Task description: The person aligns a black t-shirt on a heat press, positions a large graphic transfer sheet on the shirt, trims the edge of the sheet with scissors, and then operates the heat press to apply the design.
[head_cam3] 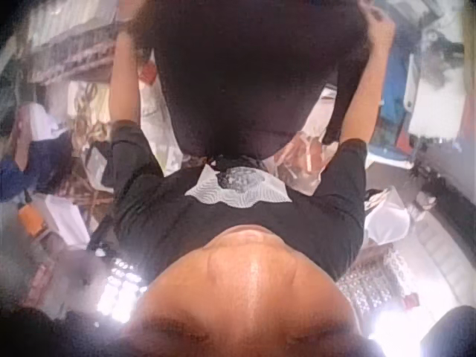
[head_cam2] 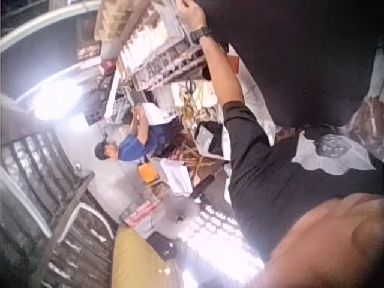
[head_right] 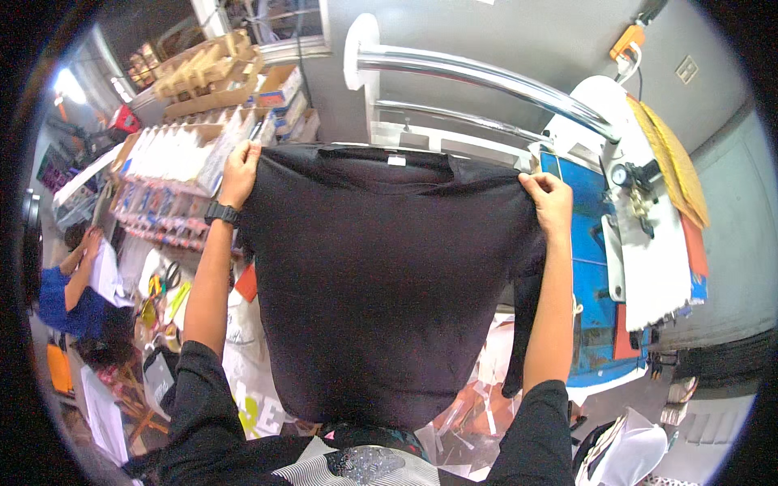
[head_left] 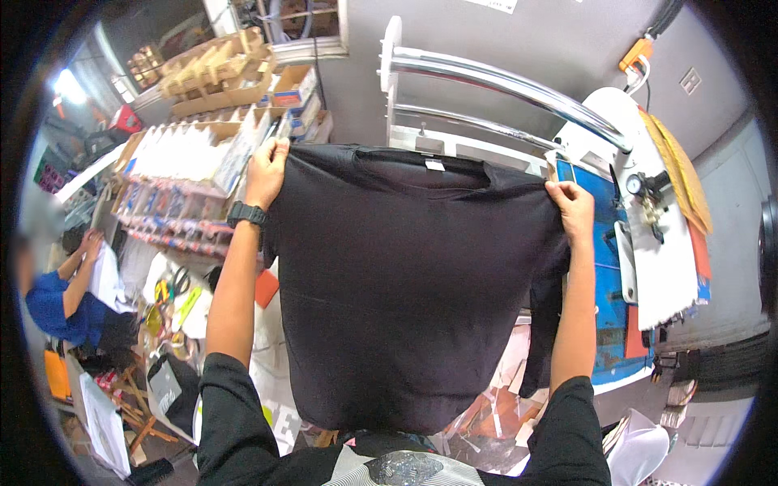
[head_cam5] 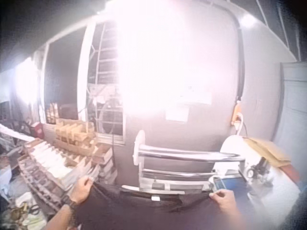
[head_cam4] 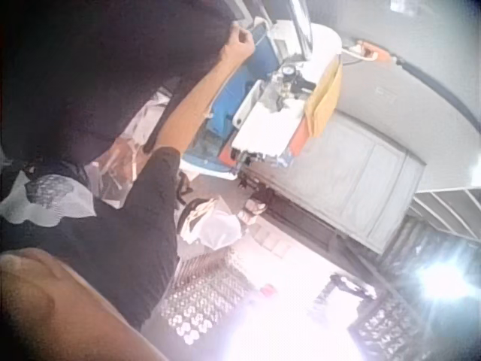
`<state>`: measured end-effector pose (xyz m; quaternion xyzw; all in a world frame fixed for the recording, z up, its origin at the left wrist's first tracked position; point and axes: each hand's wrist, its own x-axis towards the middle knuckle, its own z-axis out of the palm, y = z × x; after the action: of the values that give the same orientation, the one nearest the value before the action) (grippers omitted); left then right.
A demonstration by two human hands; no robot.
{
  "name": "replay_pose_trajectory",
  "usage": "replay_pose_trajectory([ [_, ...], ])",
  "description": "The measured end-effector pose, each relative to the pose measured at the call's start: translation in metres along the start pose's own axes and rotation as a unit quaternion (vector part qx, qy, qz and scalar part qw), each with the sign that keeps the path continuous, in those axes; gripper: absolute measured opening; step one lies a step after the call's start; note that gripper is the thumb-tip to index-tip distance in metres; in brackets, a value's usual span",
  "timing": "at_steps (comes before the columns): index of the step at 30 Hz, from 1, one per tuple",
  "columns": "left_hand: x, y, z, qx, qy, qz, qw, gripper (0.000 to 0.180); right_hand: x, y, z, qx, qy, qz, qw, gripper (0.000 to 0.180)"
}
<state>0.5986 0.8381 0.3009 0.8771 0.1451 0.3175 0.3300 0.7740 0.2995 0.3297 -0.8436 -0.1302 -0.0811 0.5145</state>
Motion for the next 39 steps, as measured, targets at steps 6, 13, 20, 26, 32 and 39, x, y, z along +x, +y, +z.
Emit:
replay_pose_trajectory([
  [6, 0.014, -0.115, 0.153, 0.015, -0.001, -0.076, 0.997, 0.033, 0.063, 0.137, 0.11, -0.089, -0.015, 0.038, 0.995, 0.024],
  [13, -0.138, -0.137, 0.118, -0.208, -0.069, -0.287, 0.933, 0.032, -0.109, 0.15, 0.101, 0.07, 0.061, 0.177, 0.98, 0.028],
  [20, -0.388, -0.067, 0.009, -0.463, -0.135, -0.636, 0.603, 0.074, -0.392, 0.12, 0.046, 0.288, 0.07, 0.489, 0.821, 0.072],
  [26, -0.515, -0.087, -0.049, -0.449, -0.109, -0.61, 0.644, 0.037, -0.503, 0.151, -0.018, 0.363, -0.077, 0.548, 0.75, 0.045],
  [32, -0.465, -0.007, -0.087, -0.347, 0.062, -0.482, 0.802, 0.02, -0.485, 0.115, -0.049, 0.337, 0.053, 0.391, 0.855, 0.021],
  [39, -0.503, 0.04, -0.124, -0.291, 0.119, -0.38, 0.87, 0.03, -0.503, 0.105, -0.079, 0.187, 0.078, 0.289, 0.936, 0.025],
])
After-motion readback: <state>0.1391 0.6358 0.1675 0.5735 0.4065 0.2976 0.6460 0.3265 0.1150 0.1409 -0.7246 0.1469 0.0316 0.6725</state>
